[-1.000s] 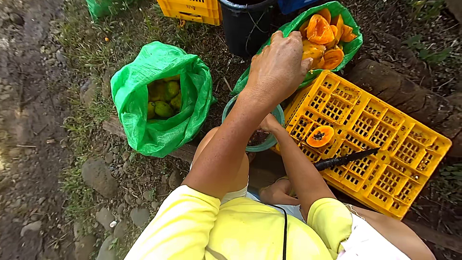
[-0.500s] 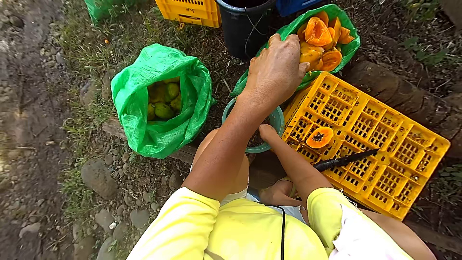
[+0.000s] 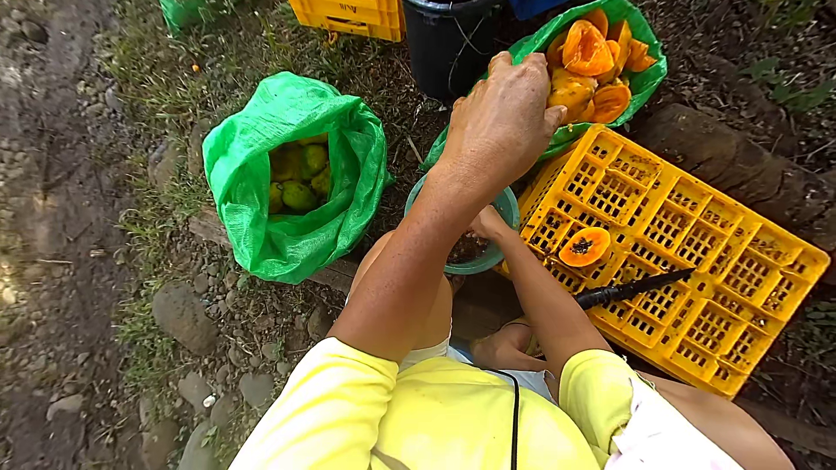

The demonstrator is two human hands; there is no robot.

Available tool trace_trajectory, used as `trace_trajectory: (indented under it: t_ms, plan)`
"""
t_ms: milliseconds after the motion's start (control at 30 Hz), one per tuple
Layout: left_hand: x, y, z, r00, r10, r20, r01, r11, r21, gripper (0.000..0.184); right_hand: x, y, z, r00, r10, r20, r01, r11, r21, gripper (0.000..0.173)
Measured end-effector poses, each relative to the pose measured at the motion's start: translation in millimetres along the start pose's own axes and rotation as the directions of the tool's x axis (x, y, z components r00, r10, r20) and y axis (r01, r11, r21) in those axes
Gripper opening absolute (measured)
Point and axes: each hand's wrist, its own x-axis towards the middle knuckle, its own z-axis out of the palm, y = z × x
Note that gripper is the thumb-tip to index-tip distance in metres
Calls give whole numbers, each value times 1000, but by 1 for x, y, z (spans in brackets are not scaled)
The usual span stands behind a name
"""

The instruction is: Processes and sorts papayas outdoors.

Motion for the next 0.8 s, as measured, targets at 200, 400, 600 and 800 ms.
trace_trajectory:
  t_ms: [200, 400, 600, 800]
  plan:
    - [2, 5, 4, 1000, 12, 4, -12, 1000, 3, 48, 10, 25, 2, 998, 55, -33, -61, 967, -248, 21]
    - [0, 4, -1, 1000, 8, 6, -8, 1000, 1, 49, -2, 18, 16, 986, 168, 15, -133, 828, -544, 37]
    - [1, 2, 0, 1000, -4, 18, 4, 1000, -4, 49, 14, 24, 15, 995, 87, 39, -74, 965, -252, 26]
    - [2, 0, -1, 1000, -3, 0, 3, 1000, -8, 49, -15, 17, -8, 973, -53, 227, -102, 778, 620, 34]
